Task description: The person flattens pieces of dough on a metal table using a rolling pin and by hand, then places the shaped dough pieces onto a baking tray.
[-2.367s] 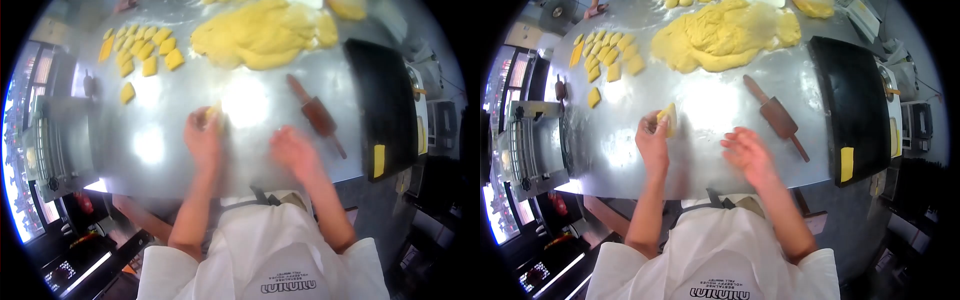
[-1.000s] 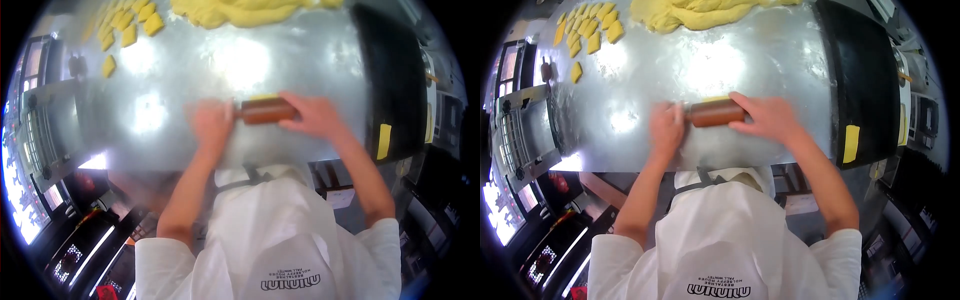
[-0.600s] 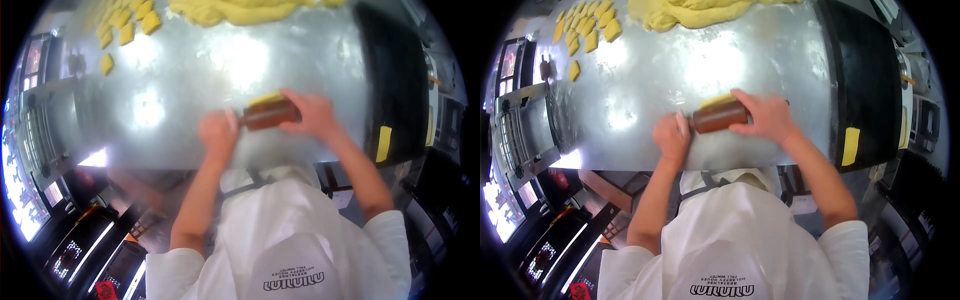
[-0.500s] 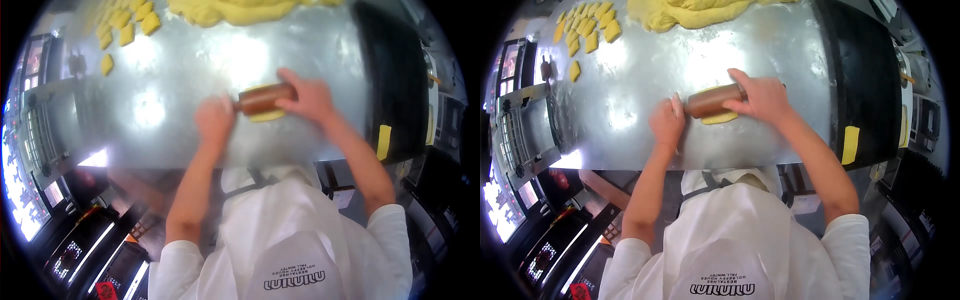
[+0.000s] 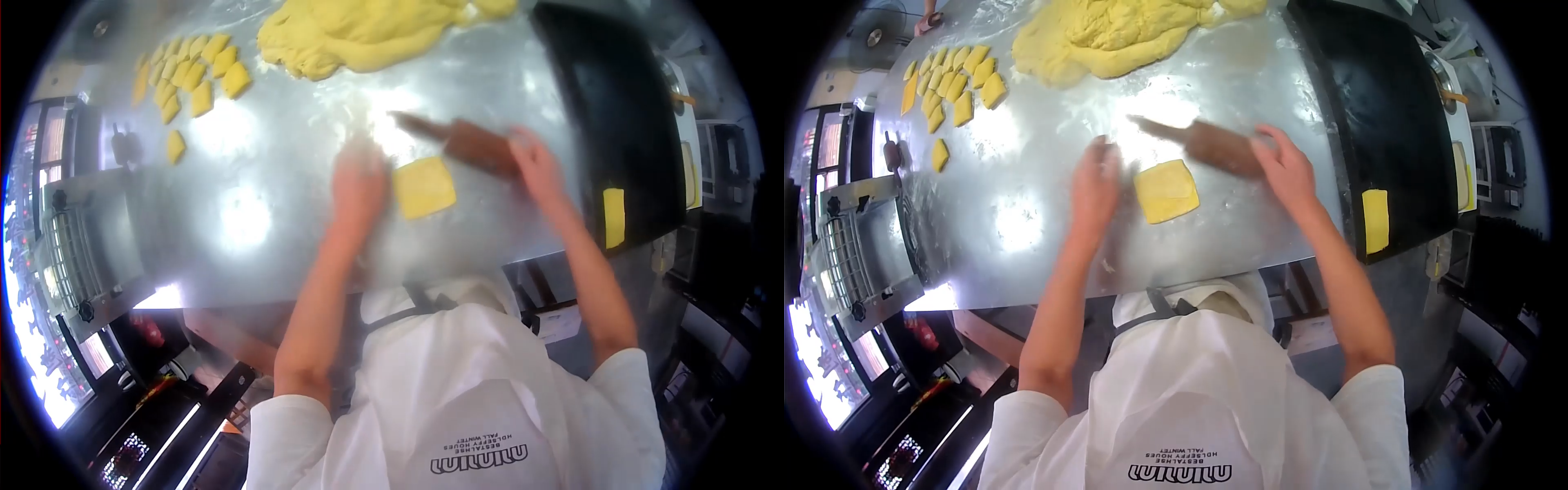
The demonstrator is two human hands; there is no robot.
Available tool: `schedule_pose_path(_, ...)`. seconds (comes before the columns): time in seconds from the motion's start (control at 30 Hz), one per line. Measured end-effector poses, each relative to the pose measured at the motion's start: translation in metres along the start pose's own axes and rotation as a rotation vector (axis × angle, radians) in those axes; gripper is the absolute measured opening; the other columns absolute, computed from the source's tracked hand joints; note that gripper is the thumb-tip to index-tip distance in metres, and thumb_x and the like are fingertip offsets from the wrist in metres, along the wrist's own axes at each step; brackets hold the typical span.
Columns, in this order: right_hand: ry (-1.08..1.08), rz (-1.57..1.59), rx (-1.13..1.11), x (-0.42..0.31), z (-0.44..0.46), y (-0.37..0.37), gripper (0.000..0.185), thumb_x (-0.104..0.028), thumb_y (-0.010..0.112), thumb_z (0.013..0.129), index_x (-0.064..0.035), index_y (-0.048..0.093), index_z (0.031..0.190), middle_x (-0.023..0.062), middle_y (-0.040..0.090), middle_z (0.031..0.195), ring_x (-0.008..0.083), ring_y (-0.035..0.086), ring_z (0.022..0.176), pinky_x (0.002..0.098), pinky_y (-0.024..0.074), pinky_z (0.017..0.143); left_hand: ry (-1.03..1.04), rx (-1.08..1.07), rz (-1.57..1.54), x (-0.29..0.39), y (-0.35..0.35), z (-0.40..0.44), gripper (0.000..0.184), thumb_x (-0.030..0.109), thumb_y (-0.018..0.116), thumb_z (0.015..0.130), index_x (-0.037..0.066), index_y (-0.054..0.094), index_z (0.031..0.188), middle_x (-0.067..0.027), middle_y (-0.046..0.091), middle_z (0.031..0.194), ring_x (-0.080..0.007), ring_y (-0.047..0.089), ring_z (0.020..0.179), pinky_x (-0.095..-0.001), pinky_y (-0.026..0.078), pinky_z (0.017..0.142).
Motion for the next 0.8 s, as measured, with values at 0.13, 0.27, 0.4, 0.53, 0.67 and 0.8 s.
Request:
schedule_pose_path(0.13, 0.078, -0.312, 0.359, 0.039, -0.031, -0.037, 0.048, -0.049, 0.05, 0.106, -0.0168, 0.064, 0.138, 0.0152, 0.073, 0.121, 0.034, 0.069, 0.113, 0.0397, 0.0511, 0.099, 0.048, -0.336, 0.195, 0.038, 0.052, -0.02, 0.044, 0.028, 0.089, 0.076, 0.003, 0.064, 0.102, -0.0187, 0.064, 0.097, -0.0403, 0.059, 0.092, -0.0503, 0.048, 0.081)
schedule_pose_path(0.27, 0.073, -0.167, 0.443, 0.036, -0.058, -0.042, 0.051, -0.049, 0.047, 0.108, -0.0128, 0.063, 0.139, 0.0169, 0.07, 0.127, 0.0366, 0.066, 0.116, 0.0425, 0.0495, 0.101, -0.003, -0.391, 0.137, 0.033, 0.049, -0.029, 0.033, 0.024, 0.086, 0.078, 0.002, 0.07, 0.095, -0.0189, 0.065, 0.094, -0.0388, 0.061, 0.093, -0.0491, 0.049, 0.083)
schedule_pose_path(0.4, 0.045, -0.244, 0.472, 0.034, -0.067, -0.037, 0.048, -0.046, 0.048, 0.109, -0.0105, 0.063, 0.139, 0.0174, 0.071, 0.125, 0.0348, 0.068, 0.114, 0.0419, 0.0511, 0.098, -0.251, -0.323, -0.029, -0.009, 0.024, -0.001, 0.033, 0.02, 0.083, 0.083, -0.001, 0.063, 0.098, -0.021, 0.07, 0.094, -0.0379, 0.068, 0.09, -0.0467, 0.054, 0.08)
schedule_pose_path(0.53, -0.04, -0.2, 0.463, 0.031, -0.062, -0.032, 0.048, -0.045, 0.047, 0.11, -0.0076, 0.063, 0.136, 0.0163, 0.071, 0.122, 0.0346, 0.069, 0.11, 0.0402, 0.052, 0.095, -0.454, -0.123, -0.088, -0.056, -0.02, 0.04, 0.036, 0.021, 0.082, 0.086, -0.002, 0.061, 0.103, -0.0228, 0.073, 0.098, -0.0381, 0.073, 0.09, -0.0443, 0.057, 0.077)
schedule_pose_path(0.67, -0.034, -0.2, 0.428, 0.027, -0.064, -0.032, 0.047, -0.044, 0.046, 0.111, -0.0074, 0.063, 0.135, 0.0146, 0.071, 0.121, 0.0312, 0.068, 0.11, 0.0383, 0.0519, 0.094, -0.458, -0.174, -0.15, -0.049, -0.003, 0.005, 0.045, 0.022, 0.083, 0.084, -0.005, 0.06, 0.112, -0.0253, 0.072, 0.099, -0.0393, 0.073, 0.095, -0.0446, 0.057, 0.082)
schedule_pose_path(0.8, 0.021, -0.141, 0.296, 0.032, -0.059, -0.027, 0.049, -0.045, 0.049, 0.109, -0.0099, 0.06, 0.141, 0.0131, 0.07, 0.126, 0.0287, 0.067, 0.113, 0.0388, 0.0512, 0.097, -0.46, -0.252, -0.232, -0.022, 0.03, -0.047, 0.049, 0.02, 0.08, 0.087, -0.003, 0.057, 0.123, -0.0271, 0.071, 0.106, -0.0418, 0.071, 0.1, -0.0467, 0.056, 0.087)
Point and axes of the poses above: each hand's wrist, its own z-axis towards the middle knuckle, its own y-axis out of the palm, x = y × z, the point moved 9 cm from there along z, towards the middle knuckle
